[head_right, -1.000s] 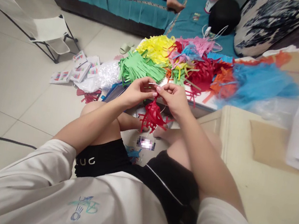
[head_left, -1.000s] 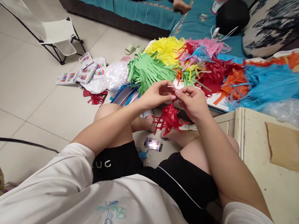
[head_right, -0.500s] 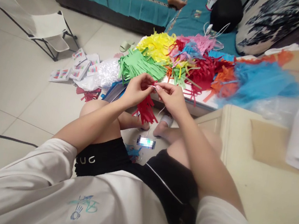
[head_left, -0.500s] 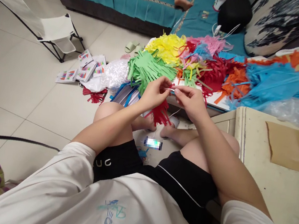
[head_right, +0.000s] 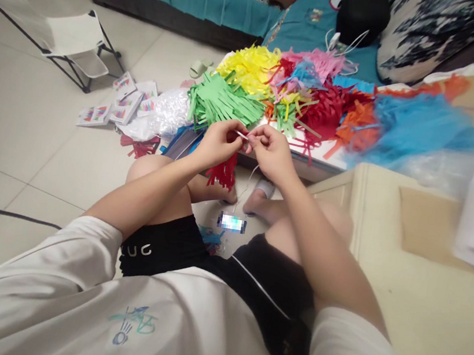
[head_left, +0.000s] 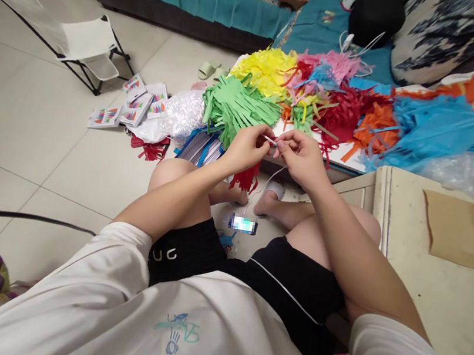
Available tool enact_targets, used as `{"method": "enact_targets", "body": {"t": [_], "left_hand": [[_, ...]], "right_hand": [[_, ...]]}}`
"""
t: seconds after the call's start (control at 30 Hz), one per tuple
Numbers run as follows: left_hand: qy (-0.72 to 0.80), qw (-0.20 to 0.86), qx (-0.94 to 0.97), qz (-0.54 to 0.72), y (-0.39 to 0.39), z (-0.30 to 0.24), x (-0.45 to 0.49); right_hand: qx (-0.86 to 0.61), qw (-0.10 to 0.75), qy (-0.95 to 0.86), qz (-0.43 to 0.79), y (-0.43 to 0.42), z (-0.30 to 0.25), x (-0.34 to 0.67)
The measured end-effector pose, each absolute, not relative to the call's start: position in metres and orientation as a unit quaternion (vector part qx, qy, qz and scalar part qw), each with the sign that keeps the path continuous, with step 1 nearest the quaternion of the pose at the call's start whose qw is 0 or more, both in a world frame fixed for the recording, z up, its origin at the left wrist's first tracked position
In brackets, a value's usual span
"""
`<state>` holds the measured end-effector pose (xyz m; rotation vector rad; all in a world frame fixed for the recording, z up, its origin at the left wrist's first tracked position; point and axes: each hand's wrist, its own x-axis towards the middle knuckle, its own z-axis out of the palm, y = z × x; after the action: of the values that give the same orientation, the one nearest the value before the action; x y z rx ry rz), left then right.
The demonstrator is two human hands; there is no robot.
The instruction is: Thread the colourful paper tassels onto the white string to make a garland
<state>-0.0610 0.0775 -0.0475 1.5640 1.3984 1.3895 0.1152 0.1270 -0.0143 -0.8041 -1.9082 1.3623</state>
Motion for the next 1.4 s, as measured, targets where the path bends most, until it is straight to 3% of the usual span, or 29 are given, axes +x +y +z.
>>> {"method": "enact_targets", "body": {"t": [0.23, 0.67, 1.1, 1.4], "left_hand": [[0.535, 0.297, 0.594, 0.523, 0.078, -0.047, -0.060], [0.477, 0.323, 0.611, 0.543, 0.077, -0.053, -0.057], [0.501, 0.243, 0.654, 0.511, 0.064, -0.037, -0.053], [0.471, 0.263, 0.649, 0.537, 0.060, -0.025, -0.056]], "right_hand": [[-0.272, 0.285, -0.727, 0.562, 0.122, -0.014, 0.115], [-0.378, 0.307, -0.706, 0.514, 0.128, -0.018, 0.116], [-0.431, 0.294, -0.741, 0.423, 0.133, -0.024, 0.116], [-0.371, 0.320, -0.715, 0.499, 0.138, -0.026, 0.121]]}}
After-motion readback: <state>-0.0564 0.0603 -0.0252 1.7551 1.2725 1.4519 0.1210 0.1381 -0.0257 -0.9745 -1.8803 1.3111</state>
